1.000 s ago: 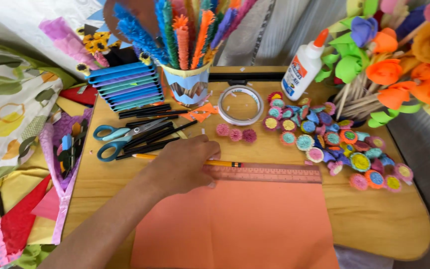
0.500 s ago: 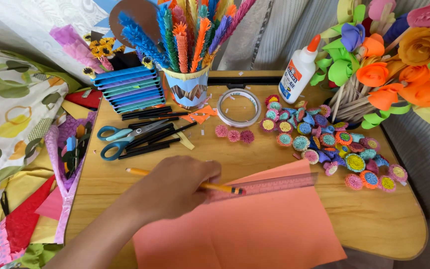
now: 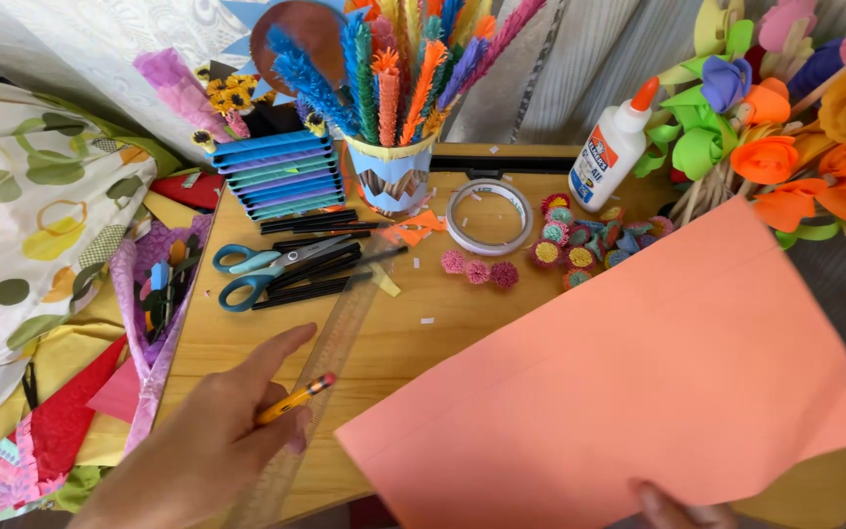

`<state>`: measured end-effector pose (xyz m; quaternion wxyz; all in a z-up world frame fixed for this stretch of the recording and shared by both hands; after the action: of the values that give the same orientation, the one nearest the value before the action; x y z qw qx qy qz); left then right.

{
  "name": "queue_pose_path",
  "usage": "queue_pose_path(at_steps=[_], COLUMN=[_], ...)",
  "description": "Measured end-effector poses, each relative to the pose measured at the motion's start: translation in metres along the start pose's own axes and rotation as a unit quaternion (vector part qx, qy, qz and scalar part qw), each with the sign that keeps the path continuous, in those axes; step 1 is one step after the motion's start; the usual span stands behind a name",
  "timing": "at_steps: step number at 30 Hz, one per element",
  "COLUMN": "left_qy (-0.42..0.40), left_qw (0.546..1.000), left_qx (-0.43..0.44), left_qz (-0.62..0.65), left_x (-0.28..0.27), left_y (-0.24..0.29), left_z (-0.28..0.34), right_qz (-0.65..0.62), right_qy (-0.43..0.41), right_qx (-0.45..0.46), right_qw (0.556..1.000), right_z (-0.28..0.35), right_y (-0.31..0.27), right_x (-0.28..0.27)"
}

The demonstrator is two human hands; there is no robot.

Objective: Measuring and cutting a strip of paper for a craft project using a ruler, pencil, and scissors.

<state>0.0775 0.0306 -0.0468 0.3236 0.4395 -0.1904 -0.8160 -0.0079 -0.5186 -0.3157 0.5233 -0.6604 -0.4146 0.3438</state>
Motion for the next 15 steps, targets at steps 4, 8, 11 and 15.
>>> queue_pose_path(at_steps=[4, 8, 11, 15], left_qy=[0.105, 0.111, 0.138, 0.184], left_qw=[0.974, 0.975, 0.963, 0.941], left_qx=[0.097, 0.111, 0.218, 0.285], left_qz=[-0.177, -0.157, -0.076, -0.021], left_x=[0.011, 0.010, 0.009, 0.008], left_y=[-0.011, 0.018, 0.044, 0.067], left_z=[-0.024, -0.029, -0.043, -0.065], right_qz=[-0.165, -0.121, -0.098, -0.098], right_qy=[0.083, 0.063, 0.025, -0.044], right_qx=[-0.002, 0.033, 0.091, 0.240], right_qw=[0.983, 0.990, 0.991, 0.965], right_z=[-0.034, -0.056, -0.072, -0.076], right_y=[-0.143, -0.198, -0.262, -0.252], right_x=[0.083, 0.104, 0.150, 0.169])
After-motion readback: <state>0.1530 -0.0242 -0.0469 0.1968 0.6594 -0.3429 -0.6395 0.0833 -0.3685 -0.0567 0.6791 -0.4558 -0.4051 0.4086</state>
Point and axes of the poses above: each hand's wrist, its own z-axis away from the middle knuckle, its own x-axis out of the palm, y = z × x, the point moved 10 cm from there along -z, towards the middle knuckle, and after that the axes turned 3 degrees about -y, right-handed, at the moved point
